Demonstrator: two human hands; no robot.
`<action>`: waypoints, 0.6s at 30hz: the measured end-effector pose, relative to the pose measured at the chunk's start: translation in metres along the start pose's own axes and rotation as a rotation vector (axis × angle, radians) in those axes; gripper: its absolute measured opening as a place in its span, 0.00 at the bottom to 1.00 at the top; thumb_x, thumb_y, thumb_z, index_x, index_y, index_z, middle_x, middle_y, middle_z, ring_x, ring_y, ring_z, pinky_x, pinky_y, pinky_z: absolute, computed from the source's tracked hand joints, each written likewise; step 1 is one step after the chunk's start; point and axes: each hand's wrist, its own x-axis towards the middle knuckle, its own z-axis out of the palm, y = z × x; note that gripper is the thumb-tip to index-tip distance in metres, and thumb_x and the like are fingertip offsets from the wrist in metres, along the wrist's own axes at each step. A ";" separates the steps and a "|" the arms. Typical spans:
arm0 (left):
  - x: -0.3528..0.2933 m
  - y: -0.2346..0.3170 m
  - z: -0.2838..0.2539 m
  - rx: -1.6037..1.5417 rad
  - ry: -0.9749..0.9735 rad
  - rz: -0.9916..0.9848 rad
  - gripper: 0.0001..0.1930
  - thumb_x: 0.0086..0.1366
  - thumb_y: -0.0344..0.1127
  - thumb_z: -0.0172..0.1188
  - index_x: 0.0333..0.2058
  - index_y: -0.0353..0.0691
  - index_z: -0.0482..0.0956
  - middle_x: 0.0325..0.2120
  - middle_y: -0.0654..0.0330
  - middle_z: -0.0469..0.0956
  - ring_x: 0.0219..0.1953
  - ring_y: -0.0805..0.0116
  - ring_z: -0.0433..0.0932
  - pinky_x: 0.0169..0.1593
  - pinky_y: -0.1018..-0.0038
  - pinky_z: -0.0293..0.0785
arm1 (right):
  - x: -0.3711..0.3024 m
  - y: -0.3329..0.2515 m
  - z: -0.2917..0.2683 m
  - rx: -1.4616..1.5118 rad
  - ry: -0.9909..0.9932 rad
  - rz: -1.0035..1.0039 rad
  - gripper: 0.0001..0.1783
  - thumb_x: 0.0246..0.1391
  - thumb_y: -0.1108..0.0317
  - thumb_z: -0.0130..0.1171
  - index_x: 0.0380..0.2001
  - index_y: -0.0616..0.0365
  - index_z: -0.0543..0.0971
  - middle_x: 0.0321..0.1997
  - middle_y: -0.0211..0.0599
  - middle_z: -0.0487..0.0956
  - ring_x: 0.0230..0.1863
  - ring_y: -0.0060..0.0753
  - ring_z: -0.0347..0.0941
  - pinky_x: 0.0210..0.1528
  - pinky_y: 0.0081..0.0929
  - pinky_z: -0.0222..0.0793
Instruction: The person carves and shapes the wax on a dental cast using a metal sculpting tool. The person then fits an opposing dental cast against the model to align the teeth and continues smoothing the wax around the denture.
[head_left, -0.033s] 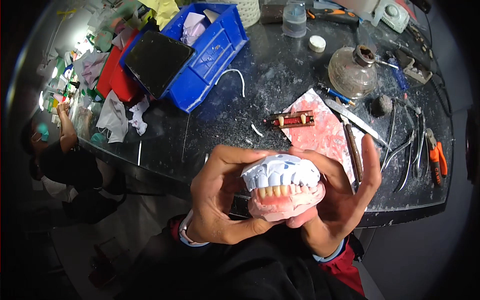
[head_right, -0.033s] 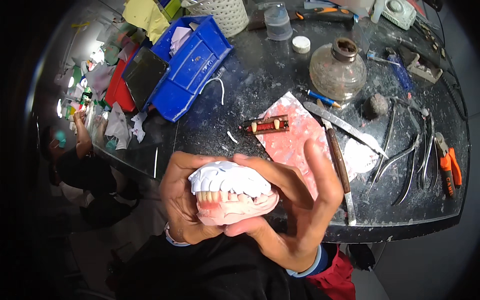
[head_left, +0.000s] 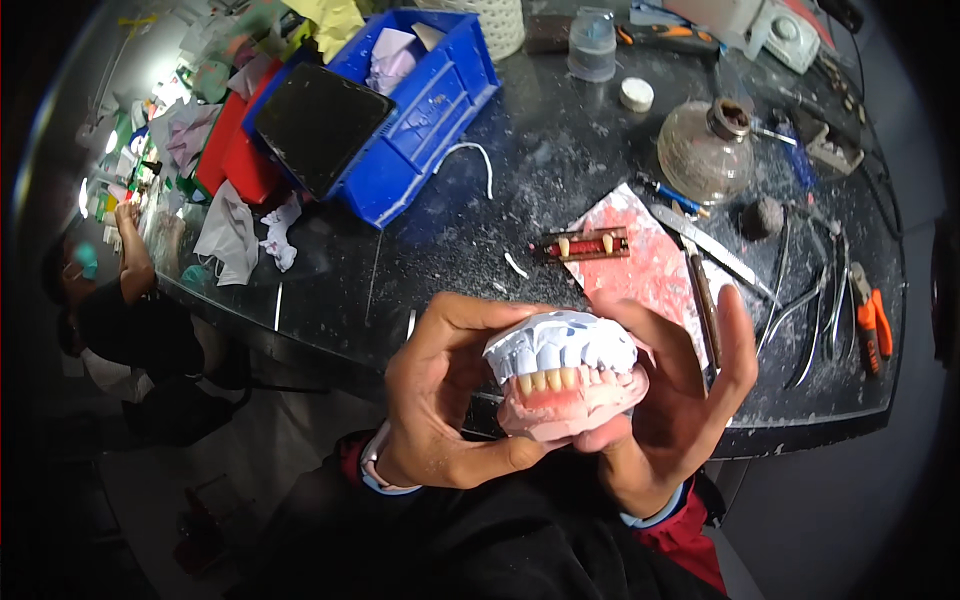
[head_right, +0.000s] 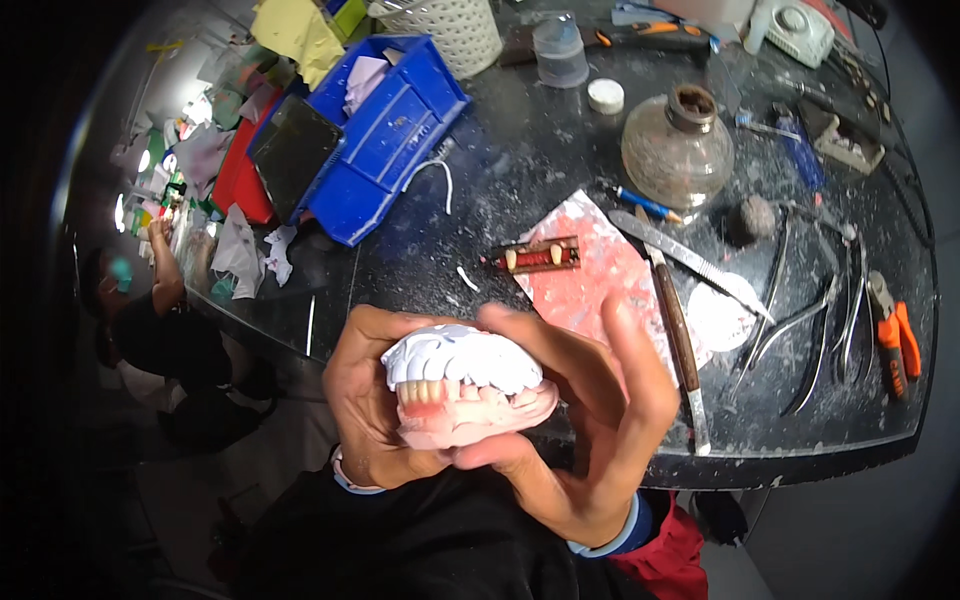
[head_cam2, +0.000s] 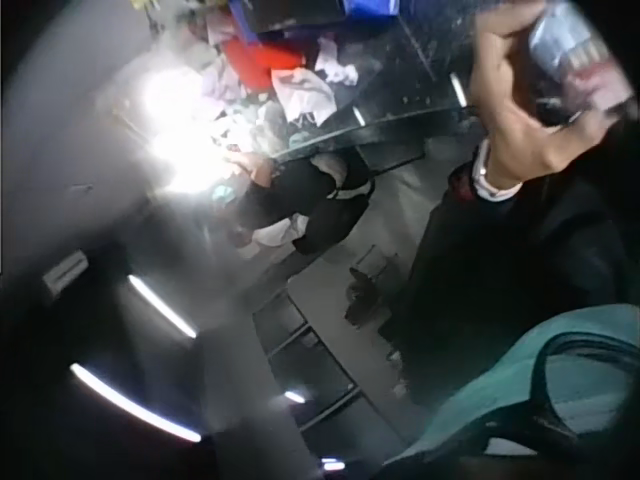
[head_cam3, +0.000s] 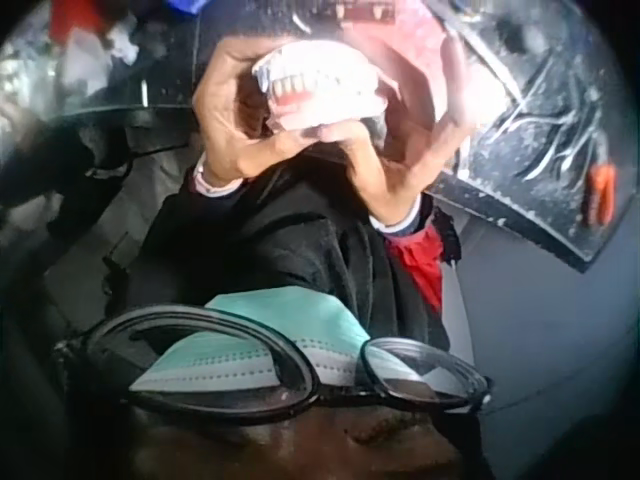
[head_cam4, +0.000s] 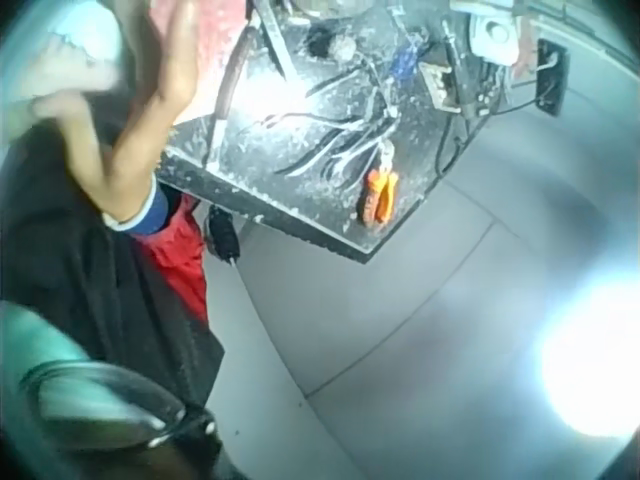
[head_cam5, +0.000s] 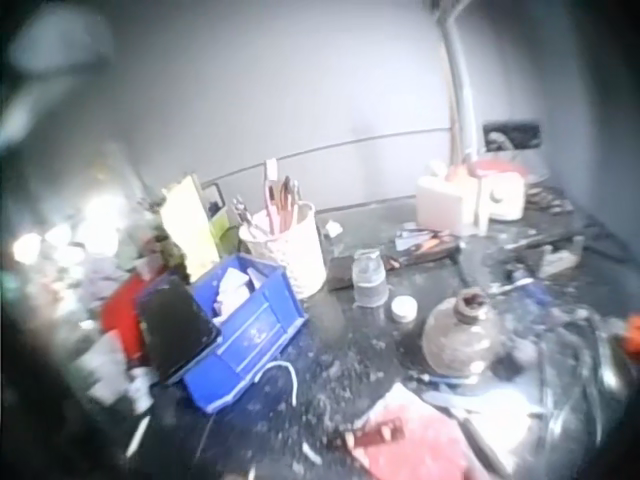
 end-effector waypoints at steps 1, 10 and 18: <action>0.001 0.000 0.000 0.003 0.013 0.019 0.33 0.43 0.29 0.67 0.46 0.29 0.58 0.43 0.47 0.68 0.46 0.63 0.70 0.49 0.71 0.68 | 0.000 -0.003 0.000 -0.132 0.005 -0.026 0.46 0.36 0.61 0.67 0.54 0.65 0.51 0.48 0.61 0.66 0.48 0.48 0.67 0.49 0.35 0.64; -0.003 -0.005 0.004 0.056 0.131 -0.005 0.30 0.45 0.29 0.67 0.39 0.35 0.52 0.40 0.47 0.67 0.43 0.68 0.69 0.45 0.74 0.68 | -0.009 -0.006 0.010 -0.473 -0.144 -0.062 0.36 0.28 0.70 0.71 0.45 0.61 0.67 0.52 0.60 0.63 0.52 0.57 0.64 0.50 0.41 0.65; -0.002 0.001 -0.006 -0.140 0.082 0.005 0.11 0.66 0.37 0.36 0.38 0.34 0.52 0.45 0.38 0.64 0.47 0.63 0.67 0.52 0.67 0.63 | -0.011 -0.002 0.008 -0.187 -0.191 -0.011 0.47 0.23 0.72 0.73 0.51 0.54 0.59 0.57 0.62 0.56 0.58 0.53 0.57 0.52 0.42 0.65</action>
